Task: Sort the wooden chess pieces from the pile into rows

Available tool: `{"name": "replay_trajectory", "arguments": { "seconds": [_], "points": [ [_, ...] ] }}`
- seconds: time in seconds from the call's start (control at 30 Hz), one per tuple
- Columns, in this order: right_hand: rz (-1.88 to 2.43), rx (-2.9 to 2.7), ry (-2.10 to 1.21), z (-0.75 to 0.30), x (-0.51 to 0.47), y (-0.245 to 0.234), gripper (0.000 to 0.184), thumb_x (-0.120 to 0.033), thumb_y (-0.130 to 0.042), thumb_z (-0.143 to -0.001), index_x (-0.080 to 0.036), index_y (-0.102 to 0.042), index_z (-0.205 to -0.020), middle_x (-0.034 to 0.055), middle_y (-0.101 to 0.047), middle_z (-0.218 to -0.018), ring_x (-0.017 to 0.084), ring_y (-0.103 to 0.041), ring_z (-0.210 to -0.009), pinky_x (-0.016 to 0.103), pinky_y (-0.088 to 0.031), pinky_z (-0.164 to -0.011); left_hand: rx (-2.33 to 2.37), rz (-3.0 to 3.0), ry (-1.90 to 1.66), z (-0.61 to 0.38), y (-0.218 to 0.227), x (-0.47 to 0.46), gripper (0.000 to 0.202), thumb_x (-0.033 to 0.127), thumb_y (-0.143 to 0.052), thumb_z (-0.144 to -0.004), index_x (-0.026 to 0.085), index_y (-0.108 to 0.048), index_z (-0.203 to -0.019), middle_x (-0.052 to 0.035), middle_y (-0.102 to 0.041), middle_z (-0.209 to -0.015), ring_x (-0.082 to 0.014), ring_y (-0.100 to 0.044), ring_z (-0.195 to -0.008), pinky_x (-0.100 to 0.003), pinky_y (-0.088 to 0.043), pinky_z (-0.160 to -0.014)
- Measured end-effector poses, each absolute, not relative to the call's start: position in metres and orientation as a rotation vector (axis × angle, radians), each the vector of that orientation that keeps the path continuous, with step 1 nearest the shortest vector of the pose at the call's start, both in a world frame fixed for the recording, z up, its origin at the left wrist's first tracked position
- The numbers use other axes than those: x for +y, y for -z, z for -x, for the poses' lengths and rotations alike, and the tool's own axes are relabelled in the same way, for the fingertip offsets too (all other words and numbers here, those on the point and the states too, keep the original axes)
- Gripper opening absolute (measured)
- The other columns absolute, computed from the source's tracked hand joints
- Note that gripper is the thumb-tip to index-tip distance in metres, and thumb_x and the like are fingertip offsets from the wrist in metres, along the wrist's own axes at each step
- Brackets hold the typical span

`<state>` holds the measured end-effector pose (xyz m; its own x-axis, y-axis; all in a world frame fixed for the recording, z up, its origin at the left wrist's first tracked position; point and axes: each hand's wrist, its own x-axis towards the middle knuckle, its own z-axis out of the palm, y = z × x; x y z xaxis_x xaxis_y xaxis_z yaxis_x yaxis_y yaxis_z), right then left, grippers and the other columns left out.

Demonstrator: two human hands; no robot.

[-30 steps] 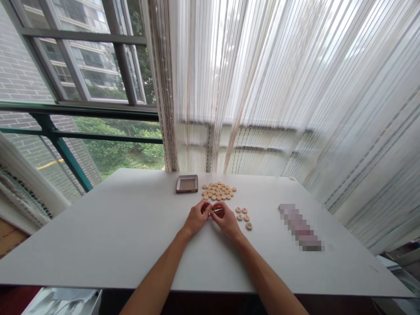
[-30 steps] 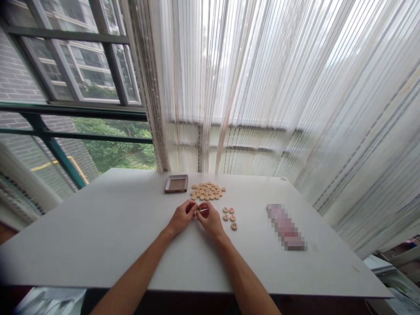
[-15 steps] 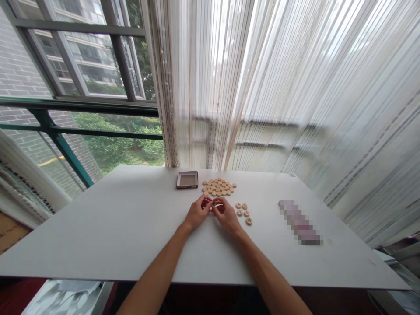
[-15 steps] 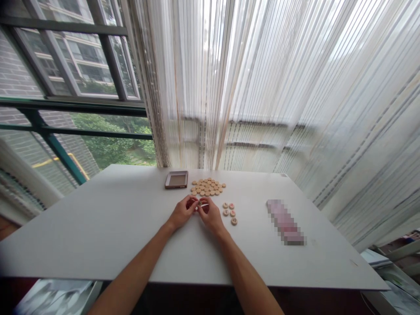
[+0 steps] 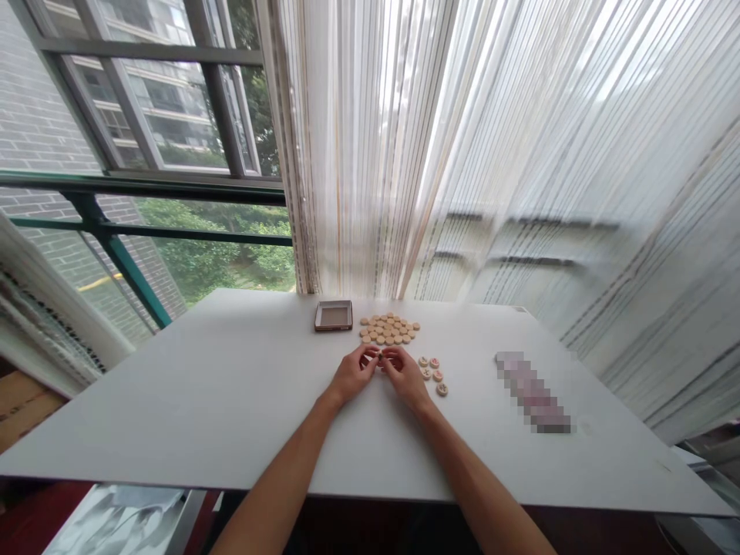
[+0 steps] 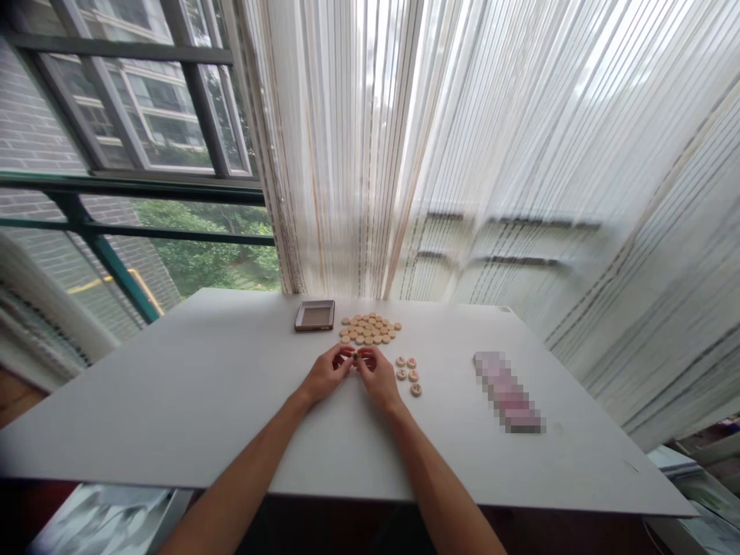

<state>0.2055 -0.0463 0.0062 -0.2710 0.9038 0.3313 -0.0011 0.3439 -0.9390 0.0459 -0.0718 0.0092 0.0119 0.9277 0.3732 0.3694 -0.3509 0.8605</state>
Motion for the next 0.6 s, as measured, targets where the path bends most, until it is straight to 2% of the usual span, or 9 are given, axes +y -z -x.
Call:
{"name": "replay_trajectory", "arguments": {
  "seconds": [0.17, 0.4, 0.6],
  "points": [
    [0.818, -1.594, -1.106, -0.2057, -0.0458, -0.0064, 0.024, -0.040, -0.062, -0.087, -0.021, -0.063, -0.103, 0.0058, -0.069, -0.092, 0.021, -0.069, -0.083, 0.035, -0.058, -0.076, 1.313, -1.718, -1.354, -0.0461, -0.0085, -0.0705, 0.024, 0.035, -0.058, -0.089, 0.019, -0.061, -0.107, -0.0042, -0.071, -0.092, -0.0136, -0.064, -0.066, -0.024, -0.050, -0.061],
    [0.811, -1.617, -1.126, -0.2067, -0.0477, -0.0113, 0.025, -0.034, -0.066, -0.083, -0.021, -0.063, -0.104, 0.0063, -0.068, -0.102, 0.019, -0.069, -0.084, 0.033, -0.057, -0.078, 1.305, -1.701, -1.352, -0.0471, -0.0109, -0.0714, 0.024, 0.037, -0.056, -0.091, 0.019, -0.062, -0.106, -0.0029, -0.070, -0.085, -0.0131, -0.063, -0.062, -0.024, -0.049, -0.060],
    [0.821, -1.610, -1.149, -0.2063, -0.0494, -0.0132, 0.024, -0.033, -0.065, -0.084, -0.020, -0.062, -0.104, 0.0055, -0.068, -0.097, 0.019, -0.069, -0.083, 0.032, -0.057, -0.077, 1.336, -1.714, -1.326, -0.0471, -0.0115, -0.0737, 0.023, 0.036, -0.055, -0.091, 0.020, -0.062, -0.106, -0.0022, -0.070, -0.081, -0.0135, -0.063, -0.062, -0.023, -0.050, -0.060]
  ]
}}
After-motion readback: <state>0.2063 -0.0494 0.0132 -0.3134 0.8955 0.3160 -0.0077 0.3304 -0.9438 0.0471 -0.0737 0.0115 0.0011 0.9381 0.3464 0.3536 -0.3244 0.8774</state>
